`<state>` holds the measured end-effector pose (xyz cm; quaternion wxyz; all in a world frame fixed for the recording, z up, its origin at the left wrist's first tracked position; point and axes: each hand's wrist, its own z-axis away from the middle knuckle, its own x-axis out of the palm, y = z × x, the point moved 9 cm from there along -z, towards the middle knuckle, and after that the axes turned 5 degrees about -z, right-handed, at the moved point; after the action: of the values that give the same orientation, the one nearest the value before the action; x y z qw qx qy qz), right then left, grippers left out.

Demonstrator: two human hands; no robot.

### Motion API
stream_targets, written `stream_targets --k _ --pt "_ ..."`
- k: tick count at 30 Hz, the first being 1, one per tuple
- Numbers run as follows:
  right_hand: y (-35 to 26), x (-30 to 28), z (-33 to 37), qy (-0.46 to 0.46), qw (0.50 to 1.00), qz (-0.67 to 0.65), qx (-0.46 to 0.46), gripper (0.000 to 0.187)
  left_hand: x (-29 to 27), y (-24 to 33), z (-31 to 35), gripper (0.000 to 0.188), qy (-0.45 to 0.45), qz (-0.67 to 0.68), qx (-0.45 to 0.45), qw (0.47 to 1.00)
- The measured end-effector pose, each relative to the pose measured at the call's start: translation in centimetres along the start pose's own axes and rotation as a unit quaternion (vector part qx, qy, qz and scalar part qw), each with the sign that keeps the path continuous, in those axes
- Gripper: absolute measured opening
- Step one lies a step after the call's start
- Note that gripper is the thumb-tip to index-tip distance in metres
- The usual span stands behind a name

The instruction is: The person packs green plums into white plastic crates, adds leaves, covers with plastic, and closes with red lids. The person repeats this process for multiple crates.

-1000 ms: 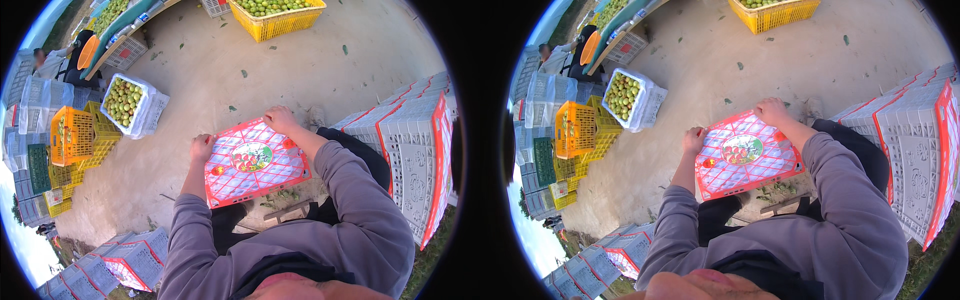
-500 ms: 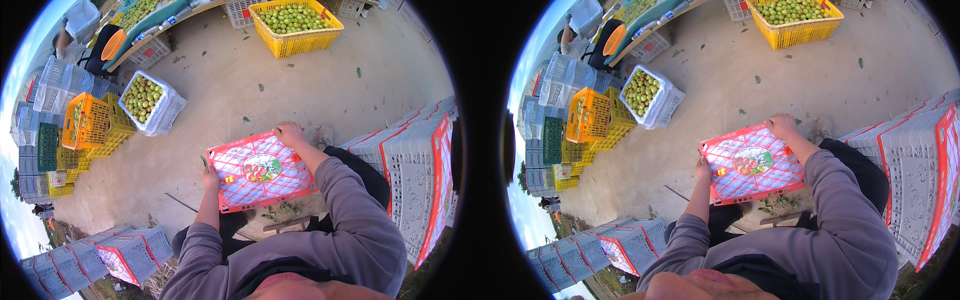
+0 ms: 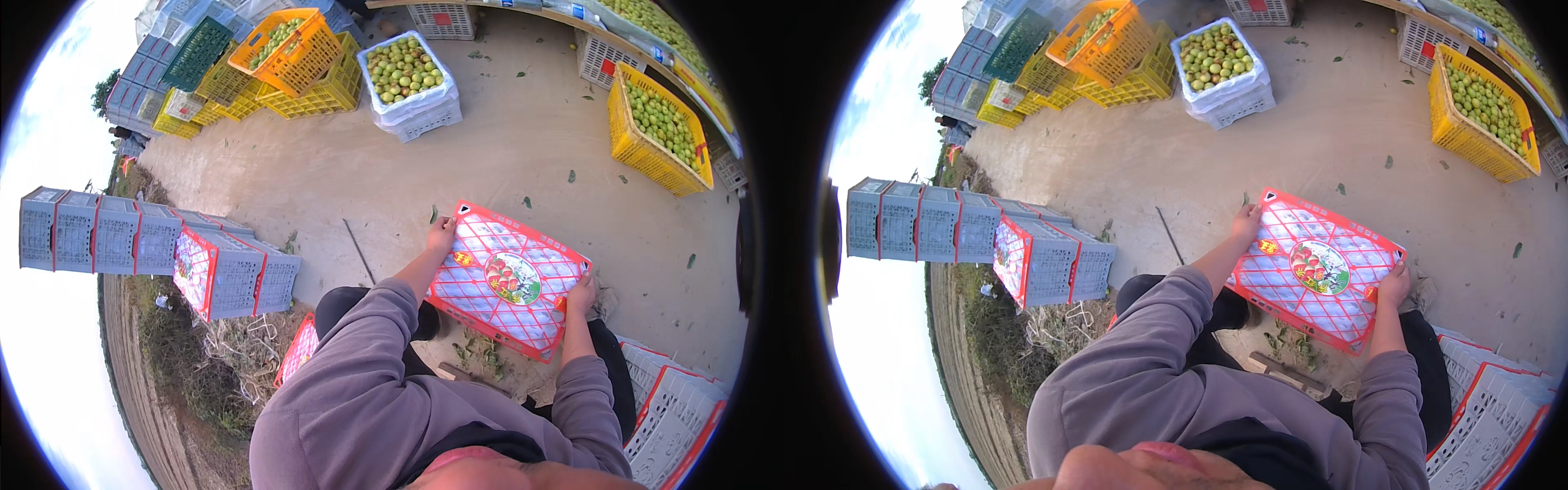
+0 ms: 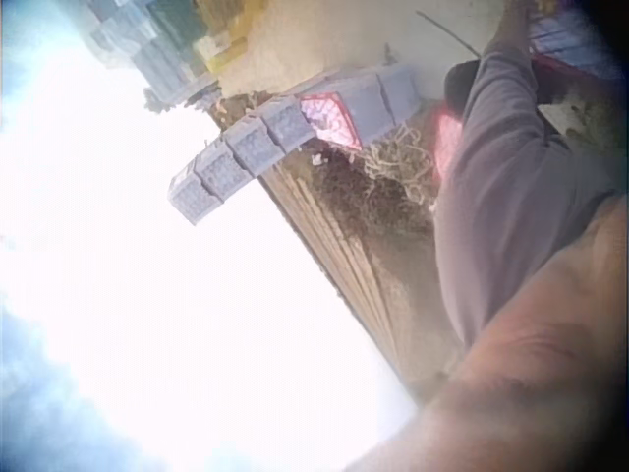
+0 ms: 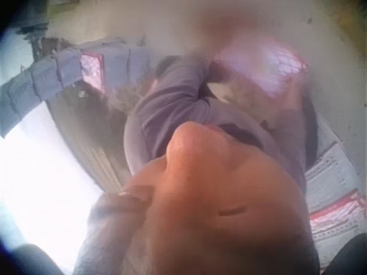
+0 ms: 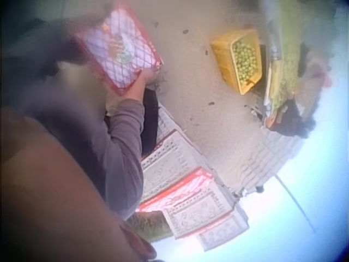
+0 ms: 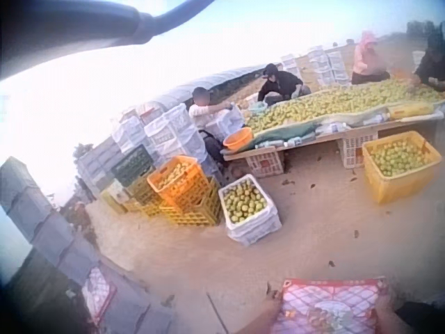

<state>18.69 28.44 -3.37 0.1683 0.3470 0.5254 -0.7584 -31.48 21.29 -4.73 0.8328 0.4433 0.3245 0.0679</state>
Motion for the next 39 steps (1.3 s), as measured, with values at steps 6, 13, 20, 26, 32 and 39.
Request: stream_targets --k 6,13,20,26,32,39 --pt "1.3 0.6 -2.3 0.012 0.999 -0.002 -0.048 0.053 -2.5 -0.8 4.7 0.045 0.041 -0.119 0.006 0.992" --pt "2.4 0.4 -3.5 0.001 0.999 -0.005 -0.033 0.054 -2.9 -3.1 6.9 0.049 0.006 -0.099 -0.045 0.994" --pt "-1.8 -1.8 -1.5 0.010 0.999 0.019 -0.044 0.055 -5.2 -3.0 6.3 0.047 0.057 -0.085 -0.019 0.995" --pt "-1.8 -0.5 -2.3 0.014 0.997 0.004 -0.081 0.055 -3.2 -2.9 7.6 0.047 0.012 -0.134 -0.065 0.989" --pt "-1.7 -0.3 -2.6 0.006 0.992 0.014 -0.122 0.055 -2.9 -1.6 8.6 0.046 0.044 -0.151 -0.075 0.985" --pt "-8.2 -1.8 0.4 0.010 0.992 0.026 -0.123 0.051 -7.2 -2.8 6.6 0.046 0.107 -0.100 -0.032 0.989"
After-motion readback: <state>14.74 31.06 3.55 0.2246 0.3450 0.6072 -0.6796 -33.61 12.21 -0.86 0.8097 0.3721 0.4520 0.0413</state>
